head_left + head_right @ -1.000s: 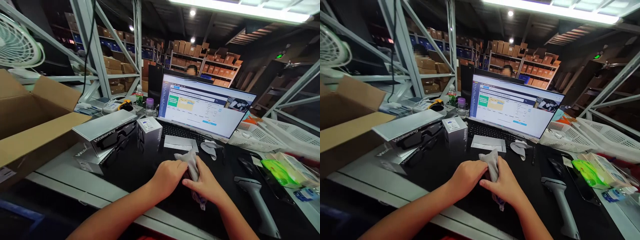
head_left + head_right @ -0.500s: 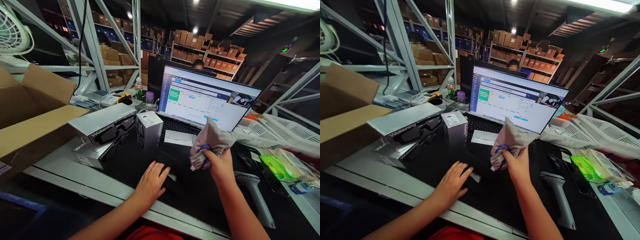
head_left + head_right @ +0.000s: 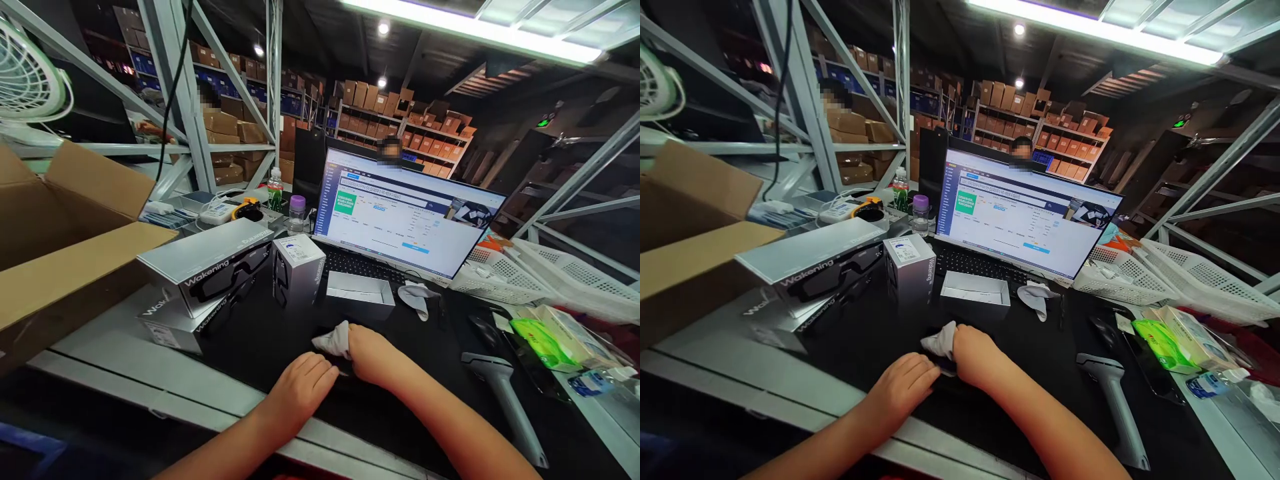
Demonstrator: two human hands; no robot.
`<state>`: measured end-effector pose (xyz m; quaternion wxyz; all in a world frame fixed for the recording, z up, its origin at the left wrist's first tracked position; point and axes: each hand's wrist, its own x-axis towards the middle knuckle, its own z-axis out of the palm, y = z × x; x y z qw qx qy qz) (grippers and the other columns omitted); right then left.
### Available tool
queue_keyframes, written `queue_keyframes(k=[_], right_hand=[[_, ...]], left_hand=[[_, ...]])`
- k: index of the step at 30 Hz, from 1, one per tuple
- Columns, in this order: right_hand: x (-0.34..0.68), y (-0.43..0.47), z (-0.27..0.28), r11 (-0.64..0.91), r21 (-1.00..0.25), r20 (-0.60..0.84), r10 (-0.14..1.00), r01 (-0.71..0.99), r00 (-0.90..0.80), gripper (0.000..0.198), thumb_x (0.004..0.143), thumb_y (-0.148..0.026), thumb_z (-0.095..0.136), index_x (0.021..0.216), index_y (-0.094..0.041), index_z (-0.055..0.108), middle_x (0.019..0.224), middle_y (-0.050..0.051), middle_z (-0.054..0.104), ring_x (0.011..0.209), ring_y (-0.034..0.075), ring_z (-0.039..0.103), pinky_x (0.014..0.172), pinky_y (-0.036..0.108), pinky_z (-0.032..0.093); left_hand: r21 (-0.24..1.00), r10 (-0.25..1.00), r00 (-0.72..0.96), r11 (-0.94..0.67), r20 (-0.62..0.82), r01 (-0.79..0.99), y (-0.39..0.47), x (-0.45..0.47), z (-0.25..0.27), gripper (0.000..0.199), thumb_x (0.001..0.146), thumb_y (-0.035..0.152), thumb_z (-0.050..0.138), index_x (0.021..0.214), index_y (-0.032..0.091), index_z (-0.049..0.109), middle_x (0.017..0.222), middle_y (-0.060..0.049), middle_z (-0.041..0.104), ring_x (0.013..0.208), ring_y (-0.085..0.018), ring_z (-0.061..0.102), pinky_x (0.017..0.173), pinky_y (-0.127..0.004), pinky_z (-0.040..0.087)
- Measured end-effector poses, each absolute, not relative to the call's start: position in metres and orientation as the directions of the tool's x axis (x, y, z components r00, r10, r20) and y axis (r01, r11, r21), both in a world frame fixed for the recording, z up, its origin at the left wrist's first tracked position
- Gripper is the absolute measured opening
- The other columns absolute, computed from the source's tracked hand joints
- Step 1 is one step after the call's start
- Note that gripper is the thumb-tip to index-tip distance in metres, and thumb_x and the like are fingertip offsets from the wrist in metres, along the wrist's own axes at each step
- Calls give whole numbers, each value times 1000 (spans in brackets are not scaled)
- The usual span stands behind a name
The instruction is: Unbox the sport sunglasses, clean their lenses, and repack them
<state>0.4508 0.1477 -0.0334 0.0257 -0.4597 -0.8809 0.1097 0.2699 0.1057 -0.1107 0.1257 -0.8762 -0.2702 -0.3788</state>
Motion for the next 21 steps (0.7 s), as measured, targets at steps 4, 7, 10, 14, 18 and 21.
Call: queue_keyframes(k=[4,7,10,14,18,21], right_hand=[[443,141,-34,514,-107,-193,829,851,-525,41,75,3,56,115,2,67,112,34,67,103,42,70,82,53,58],[449,144,-25,609,-192,-253,727,770,-638,61,73,1,65,134,-4,60,131,27,63,116,34,67,96,41,56],[471,143,-8,617,-428,-165,665,660,-729,76,72,-6,74,144,-16,53,143,14,60,127,25,62,107,33,50],[501,112,5,505,-584,69,811,636,-580,53,88,-15,66,139,-25,60,142,6,63,131,22,58,114,39,45],[520,61,-16,370,-482,202,929,794,-310,36,96,-17,53,128,-24,67,130,10,69,119,26,67,103,43,55],[522,34,-46,300,-383,208,950,874,-235,41,94,-22,58,134,-19,63,136,15,66,121,30,67,102,46,57]], left_hand=[[46,436,530,-802,728,596,103,272,-113,33,89,7,53,121,17,55,97,-6,72,90,-22,68,86,-39,58],[219,633,448,-700,632,680,104,271,-112,66,72,8,76,132,18,50,113,-11,69,103,-29,66,93,-49,58],[354,765,383,-599,517,718,107,270,-108,75,59,5,86,127,19,58,114,-10,67,104,-30,65,91,-49,59],[431,820,376,-553,431,713,110,278,-103,68,59,16,93,121,16,64,118,-12,64,107,-29,66,91,-44,61],[345,819,417,-552,395,759,112,286,-101,68,63,19,92,125,15,64,131,-15,64,114,-32,66,97,-48,59],[266,809,462,-566,364,781,113,289,-101,73,68,16,88,135,17,58,129,-15,68,112,-33,68,97,-51,58]])
